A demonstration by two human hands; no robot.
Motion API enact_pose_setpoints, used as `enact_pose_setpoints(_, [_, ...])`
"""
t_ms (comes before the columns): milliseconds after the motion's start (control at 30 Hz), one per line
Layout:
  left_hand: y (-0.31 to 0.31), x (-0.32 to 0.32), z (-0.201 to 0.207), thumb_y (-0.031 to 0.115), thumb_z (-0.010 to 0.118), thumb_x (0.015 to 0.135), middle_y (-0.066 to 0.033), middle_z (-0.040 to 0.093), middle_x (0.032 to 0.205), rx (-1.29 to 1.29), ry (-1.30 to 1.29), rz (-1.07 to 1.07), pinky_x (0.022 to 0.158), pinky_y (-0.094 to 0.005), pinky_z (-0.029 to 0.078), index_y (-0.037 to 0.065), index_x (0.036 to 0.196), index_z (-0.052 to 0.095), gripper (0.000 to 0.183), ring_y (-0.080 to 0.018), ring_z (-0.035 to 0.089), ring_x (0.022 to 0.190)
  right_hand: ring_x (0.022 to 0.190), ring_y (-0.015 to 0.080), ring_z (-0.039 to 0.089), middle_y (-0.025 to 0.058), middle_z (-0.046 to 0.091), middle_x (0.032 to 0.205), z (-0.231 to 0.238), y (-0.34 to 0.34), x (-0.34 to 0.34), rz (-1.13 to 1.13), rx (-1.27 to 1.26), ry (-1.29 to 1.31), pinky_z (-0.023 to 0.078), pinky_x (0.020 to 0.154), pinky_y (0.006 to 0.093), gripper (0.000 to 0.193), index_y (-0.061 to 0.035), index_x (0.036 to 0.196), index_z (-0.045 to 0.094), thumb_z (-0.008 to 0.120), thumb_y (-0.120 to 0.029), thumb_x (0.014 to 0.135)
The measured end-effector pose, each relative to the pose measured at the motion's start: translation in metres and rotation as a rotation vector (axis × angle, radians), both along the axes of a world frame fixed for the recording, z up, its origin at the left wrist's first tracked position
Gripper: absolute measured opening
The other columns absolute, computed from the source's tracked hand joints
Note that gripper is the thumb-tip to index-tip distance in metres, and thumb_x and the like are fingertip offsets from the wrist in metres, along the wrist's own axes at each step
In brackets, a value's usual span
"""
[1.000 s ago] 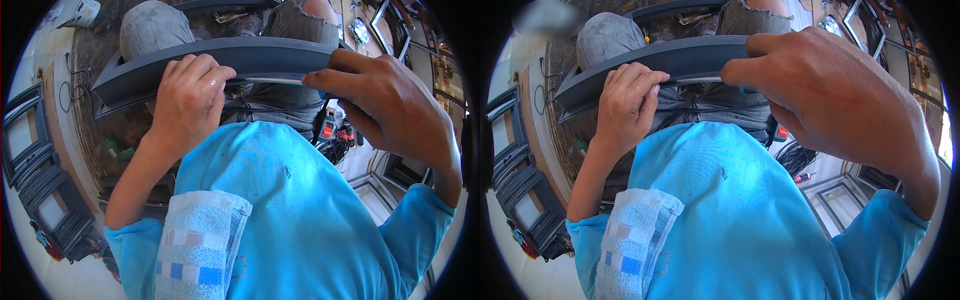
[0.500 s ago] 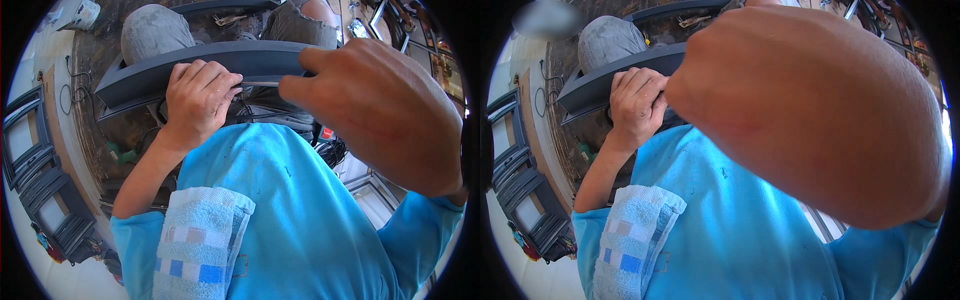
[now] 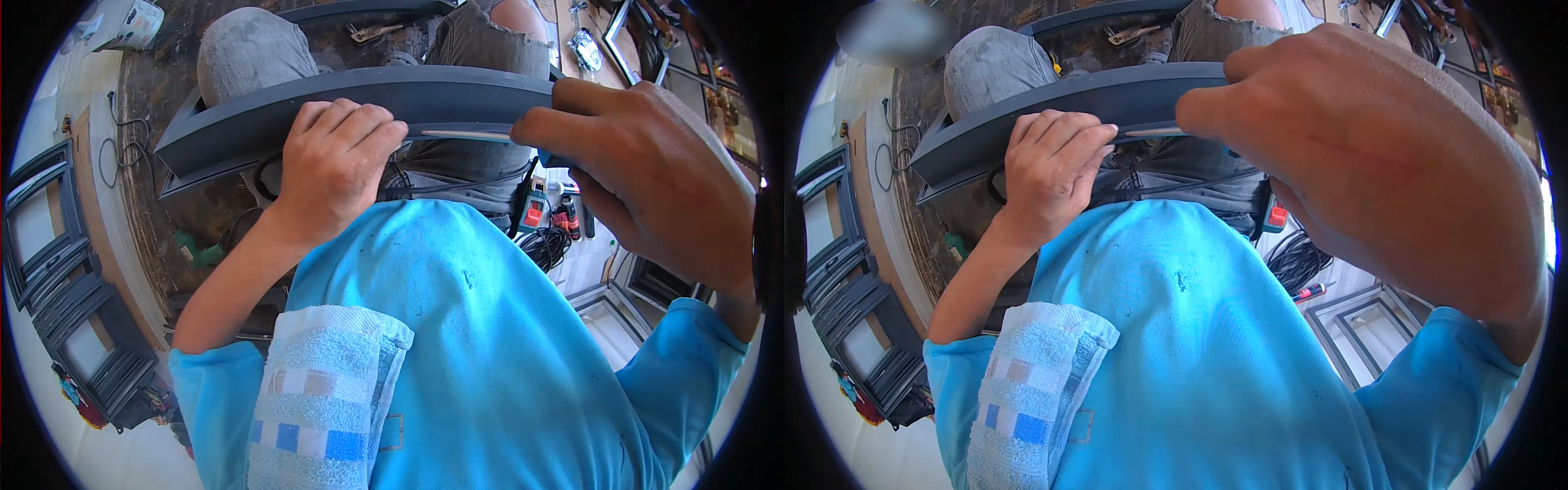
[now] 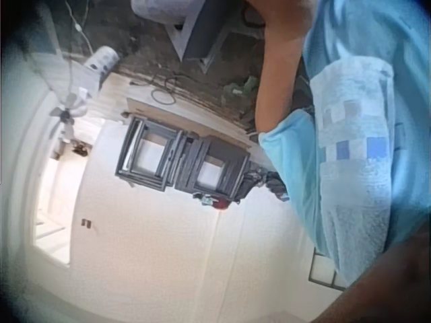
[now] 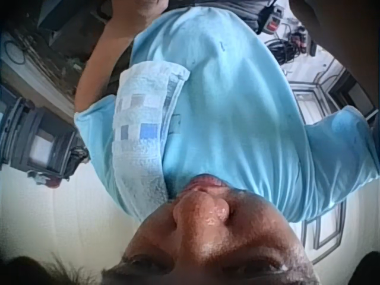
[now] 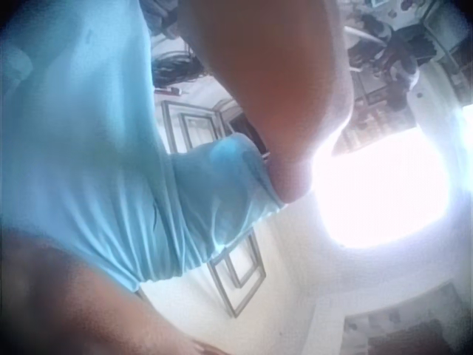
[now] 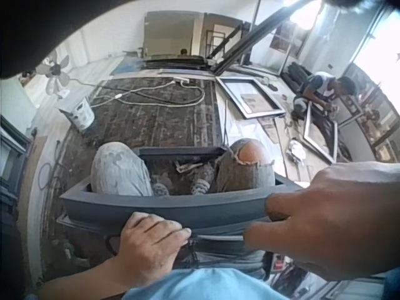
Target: The person installs a rubber seal strip into a metal window frame by hand and presses it into the groove using a screwdriver.
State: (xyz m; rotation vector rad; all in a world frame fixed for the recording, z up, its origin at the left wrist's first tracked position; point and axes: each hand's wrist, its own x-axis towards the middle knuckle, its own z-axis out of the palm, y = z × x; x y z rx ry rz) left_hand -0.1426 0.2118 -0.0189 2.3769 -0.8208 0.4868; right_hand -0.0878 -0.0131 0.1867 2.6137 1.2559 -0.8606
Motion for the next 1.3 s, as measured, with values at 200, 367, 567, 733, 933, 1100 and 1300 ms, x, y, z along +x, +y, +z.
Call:
enact_pose_setpoints(200, [0.002, 0.002, 0.002, 0.006, 0.078, 0.077, -0.0024, 0.068, 0.096, -0.008, 0.005, -0.024, 0.089, -0.0386, 0.046, 0.01, 0.102, 0.072, 0.026, -0.0221, 0.065, 0.094, 0.073, 0.0283, 0.069, 0.0152, 0.066, 0.096, -0.006, -0.007, -0.001, 0.067, 0.07, -0.015, 0.053, 0.064, 0.0423, 0.043, -0.0055, 0.116, 0.066, 0.072, 0.012, 0.078])
enact_pose_setpoints(367, [0.025, 0.0, 0.019, 0.008, 0.08, 0.08, -0.0054, 0.07, 0.095, -0.054, 0.153, 0.003, 0.083, -0.038, 0.048, 0.009, 0.103, 0.074, 0.023, -0.0242, 0.065, 0.089, 0.07, 0.0274, 0.069, 0.0157, 0.066, 0.096, -0.019, -0.011, 0.001, 0.06, 0.165, 0.001, 0.052, 0.062, 0.0415, 0.041, -0.0051, 0.117, 0.067, 0.073, 0.01, 0.079])
enact_pose_setpoints(567, [0.041, -0.003, 0.019, -0.001, 0.072, 0.085, -0.0069, 0.071, 0.097, -0.044, 0.152, -0.016, 0.081, -0.0369, 0.048, 0.006, 0.104, 0.074, 0.02, -0.0253, 0.064, 0.088, 0.069, 0.0273, 0.069, 0.0154, 0.066, 0.095, -0.024, -0.004, 0.01, 0.101, 0.169, 0.004, 0.053, 0.062, 0.0422, 0.041, -0.0058, 0.117, 0.068, 0.074, 0.009, 0.079])
enact_pose_setpoints(733, [0.036, -0.002, 0.021, -0.005, 0.064, 0.085, -0.0069, 0.07, 0.097, -0.053, 0.166, 0.01, 0.082, -0.0376, 0.046, 0.005, 0.103, 0.074, 0.023, -0.0249, 0.064, 0.088, 0.07, 0.0275, 0.069, 0.0144, 0.066, 0.093, -0.016, 0.015, 0.004, 0.077, 0.051, -0.027, 0.053, 0.062, 0.0417, 0.038, -0.0067, 0.114, 0.068, 0.074, 0.009, 0.08])
enact_pose_setpoints(933, [0.037, -0.003, 0.027, -0.005, 0.064, 0.083, -0.0065, 0.069, 0.094, -0.052, 0.274, 0.052, 0.083, -0.0367, 0.045, 0.005, 0.103, 0.074, 0.024, -0.0244, 0.064, 0.089, 0.072, 0.0274, 0.069, 0.0139, 0.065, 0.091, -0.002, 0.032, -0.006, 0.046, 0.245, -0.081, 0.053, 0.064, 0.0426, 0.036, -0.0064, 0.111, 0.068, 0.073, 0.01, 0.08])
enact_pose_setpoints(1100, [0.033, -0.006, 0.022, -0.004, 0.067, 0.08, -0.0075, 0.068, 0.095, -0.049, 0.221, 0.047, 0.083, -0.038, 0.045, 0.006, 0.104, 0.072, 0.026, -0.026, 0.064, 0.091, 0.08, 0.0292, 0.069, 0.0138, 0.067, 0.098, -0.006, 0.039, 0.007, 0.181, 0.038, -0.112, 0.053, 0.074, 0.045, 0.032, -0.0059, 0.111, 0.07, 0.071, 0.008, 0.082])
enact_pose_setpoints(1300, [0.021, -0.007, 0.016, 0.005, 0.078, 0.077, -0.0034, 0.067, 0.094, -0.013, 0.076, 0.106, 0.081, -0.0386, 0.045, 0.008, 0.096, 0.071, 0.02, -0.024, 0.064, 0.09, 0.08, 0.0301, 0.067, 0.0131, 0.062, 0.089, -0.044, 0.004, -0.007, 0.119, 0.545, -0.224, 0.052, 0.074, 0.045, 0.028, -0.0056, 0.111, 0.069, 0.067, 0.004, 0.085])
